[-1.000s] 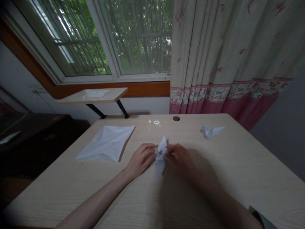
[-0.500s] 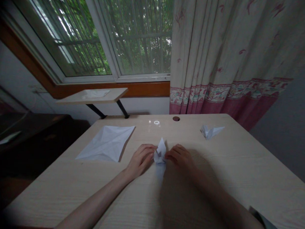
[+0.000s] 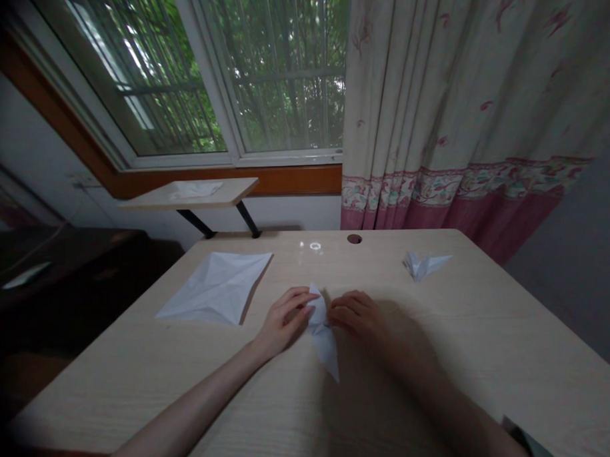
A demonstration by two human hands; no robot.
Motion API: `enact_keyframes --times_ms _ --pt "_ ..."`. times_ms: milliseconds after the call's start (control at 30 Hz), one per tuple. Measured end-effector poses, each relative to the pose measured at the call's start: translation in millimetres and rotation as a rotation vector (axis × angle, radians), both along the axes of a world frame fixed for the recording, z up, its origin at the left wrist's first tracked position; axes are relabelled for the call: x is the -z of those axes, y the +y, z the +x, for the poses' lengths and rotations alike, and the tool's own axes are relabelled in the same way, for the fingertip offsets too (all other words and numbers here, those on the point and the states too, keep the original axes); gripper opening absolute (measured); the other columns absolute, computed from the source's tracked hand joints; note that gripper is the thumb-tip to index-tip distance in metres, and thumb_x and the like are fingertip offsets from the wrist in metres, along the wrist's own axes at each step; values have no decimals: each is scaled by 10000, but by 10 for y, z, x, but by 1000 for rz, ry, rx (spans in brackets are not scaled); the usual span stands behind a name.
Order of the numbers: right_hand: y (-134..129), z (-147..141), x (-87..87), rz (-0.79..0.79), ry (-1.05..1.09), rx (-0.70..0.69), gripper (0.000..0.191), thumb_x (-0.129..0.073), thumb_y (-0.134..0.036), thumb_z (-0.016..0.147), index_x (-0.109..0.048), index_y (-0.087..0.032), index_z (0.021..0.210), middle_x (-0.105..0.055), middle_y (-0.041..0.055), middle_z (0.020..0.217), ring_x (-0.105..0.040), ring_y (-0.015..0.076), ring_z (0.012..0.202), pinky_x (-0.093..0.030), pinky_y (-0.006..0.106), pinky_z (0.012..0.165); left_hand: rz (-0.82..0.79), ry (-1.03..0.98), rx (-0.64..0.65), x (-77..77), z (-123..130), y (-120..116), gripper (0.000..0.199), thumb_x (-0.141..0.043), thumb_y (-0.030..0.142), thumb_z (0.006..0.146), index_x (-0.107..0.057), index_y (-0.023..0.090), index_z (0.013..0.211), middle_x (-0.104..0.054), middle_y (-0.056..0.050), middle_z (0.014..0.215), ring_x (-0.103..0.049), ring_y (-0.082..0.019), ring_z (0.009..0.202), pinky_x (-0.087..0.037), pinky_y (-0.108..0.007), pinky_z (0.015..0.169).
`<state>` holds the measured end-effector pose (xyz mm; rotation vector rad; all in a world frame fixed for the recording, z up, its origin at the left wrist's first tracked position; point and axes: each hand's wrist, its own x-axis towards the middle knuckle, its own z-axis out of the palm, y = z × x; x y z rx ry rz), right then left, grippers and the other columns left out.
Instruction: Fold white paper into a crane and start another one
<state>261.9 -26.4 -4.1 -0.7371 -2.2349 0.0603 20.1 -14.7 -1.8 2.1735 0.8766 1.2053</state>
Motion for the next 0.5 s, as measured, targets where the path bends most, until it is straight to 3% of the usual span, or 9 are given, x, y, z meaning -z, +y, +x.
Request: enact_keyframes --times_ms 167,233,367,500 --pt "-14 -41 98 -112 98 117 338 -517 -254 968 -511 -250 1307 -634 103 1203 -584 256 1136 -505 441 963 -70 -106 -125 33 10 39 184 -590 239 945 -727 215 1065 -662 -85 1079 -646 -189 991 -535 -281 828" --pt "-6 -54 149 -132 177 177 394 -513 -281 954 -444 -232 1339 -586 133 1253 -568 274 1153 -510 460 945 -115 -160 -185 35 15 56 158 -617 245 915 -732 209 1018 -650 -84 1064 -649 -181 938 -536 -245 723" --pt "44 -56 215 -293 238 218 254 -521 -286 919 -505 -247 1170 -598 94 1117 -594 248 1015 -526 429 870 -210 -267 -302 63 29 92 111 -682 261 836 -685 195 925 -638 -60 992 -644 -168 850 -527 -227 652" --pt "83 -54 175 -412 168 214 41 -561 -280 894 -577 -247 876 -613 55 953 -594 229 907 -517 400 823 -377 -443 -344 135 37 126 252 -713 305 796 -516 209 920 -595 33 737 -650 -147 661 -519 -225 586"
